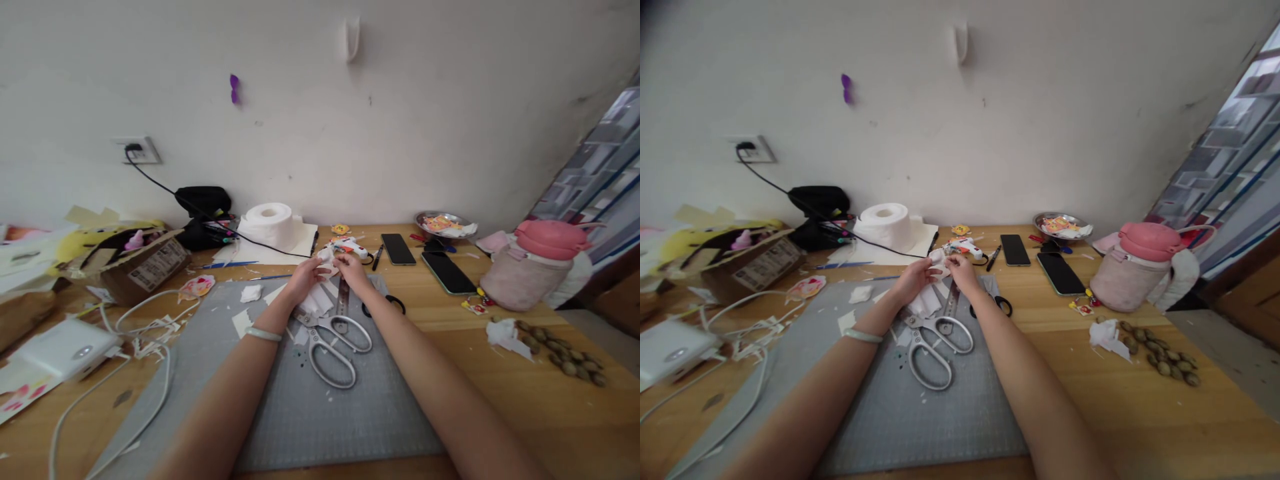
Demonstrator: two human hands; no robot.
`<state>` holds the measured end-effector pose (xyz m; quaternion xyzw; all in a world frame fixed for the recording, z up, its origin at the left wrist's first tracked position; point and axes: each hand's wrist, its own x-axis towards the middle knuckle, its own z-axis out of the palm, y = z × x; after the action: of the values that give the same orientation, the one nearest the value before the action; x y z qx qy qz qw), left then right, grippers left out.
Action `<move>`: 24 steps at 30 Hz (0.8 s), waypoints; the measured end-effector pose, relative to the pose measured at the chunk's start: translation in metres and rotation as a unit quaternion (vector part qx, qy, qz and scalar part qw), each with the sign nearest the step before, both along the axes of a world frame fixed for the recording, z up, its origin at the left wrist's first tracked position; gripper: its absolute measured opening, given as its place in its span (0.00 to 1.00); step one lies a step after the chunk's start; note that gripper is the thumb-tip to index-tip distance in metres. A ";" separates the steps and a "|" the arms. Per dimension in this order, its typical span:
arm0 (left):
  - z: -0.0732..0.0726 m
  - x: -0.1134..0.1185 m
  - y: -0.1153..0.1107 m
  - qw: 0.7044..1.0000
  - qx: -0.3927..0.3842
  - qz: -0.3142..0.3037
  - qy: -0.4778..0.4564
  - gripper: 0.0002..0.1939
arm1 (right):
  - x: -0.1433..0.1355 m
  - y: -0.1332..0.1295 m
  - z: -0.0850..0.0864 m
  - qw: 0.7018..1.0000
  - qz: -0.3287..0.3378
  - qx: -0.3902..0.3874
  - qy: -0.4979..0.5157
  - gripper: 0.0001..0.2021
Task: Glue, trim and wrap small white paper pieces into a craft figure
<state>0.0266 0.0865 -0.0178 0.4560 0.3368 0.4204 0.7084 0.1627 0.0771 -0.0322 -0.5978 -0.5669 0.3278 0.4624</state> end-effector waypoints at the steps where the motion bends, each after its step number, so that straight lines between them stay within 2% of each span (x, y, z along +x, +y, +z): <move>1: 0.000 0.000 0.000 1.000 -0.002 0.004 0.000 0.13 | -0.001 -0.001 0.001 1.000 -0.011 0.001 -0.015 0.11; 4: 0.001 0.000 0.000 1.000 -0.002 0.018 0.002 0.14 | -0.001 -0.006 0.008 0.996 -0.067 0.018 -0.062 0.11; 6: 0.002 0.000 -0.001 1.000 0.002 0.030 0.004 0.14 | 0.007 -0.008 0.018 0.986 -0.128 0.038 -0.095 0.12; 9: 0.002 0.001 -0.001 0.999 0.008 0.042 0.011 0.14 | 0.039 -0.007 0.035 0.957 -0.242 0.044 -0.152 0.17; 12: -0.002 0.003 -0.001 0.999 0.009 0.047 0.025 0.13 | 0.084 -0.001 0.044 0.921 -0.328 -0.006 -0.209 0.18; 14: -0.005 0.005 -0.001 0.998 0.006 0.052 0.034 0.13 | 0.110 0.004 0.043 0.903 -0.345 -0.058 -0.248 0.25; 17: -0.007 0.006 -0.001 0.997 -0.001 0.063 0.041 0.13 | 0.133 0.012 0.038 0.888 -0.330 -0.125 -0.296 0.34; 24: -0.005 0.006 -0.002 0.996 -0.006 0.076 0.036 0.10 | 0.136 0.034 0.033 0.861 -0.307 -0.171 -0.369 0.36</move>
<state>0.0321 0.0845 -0.0231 0.4398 0.3981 0.4548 0.6642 0.2987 0.1107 0.0006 -0.8882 -0.4193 0.0166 0.1869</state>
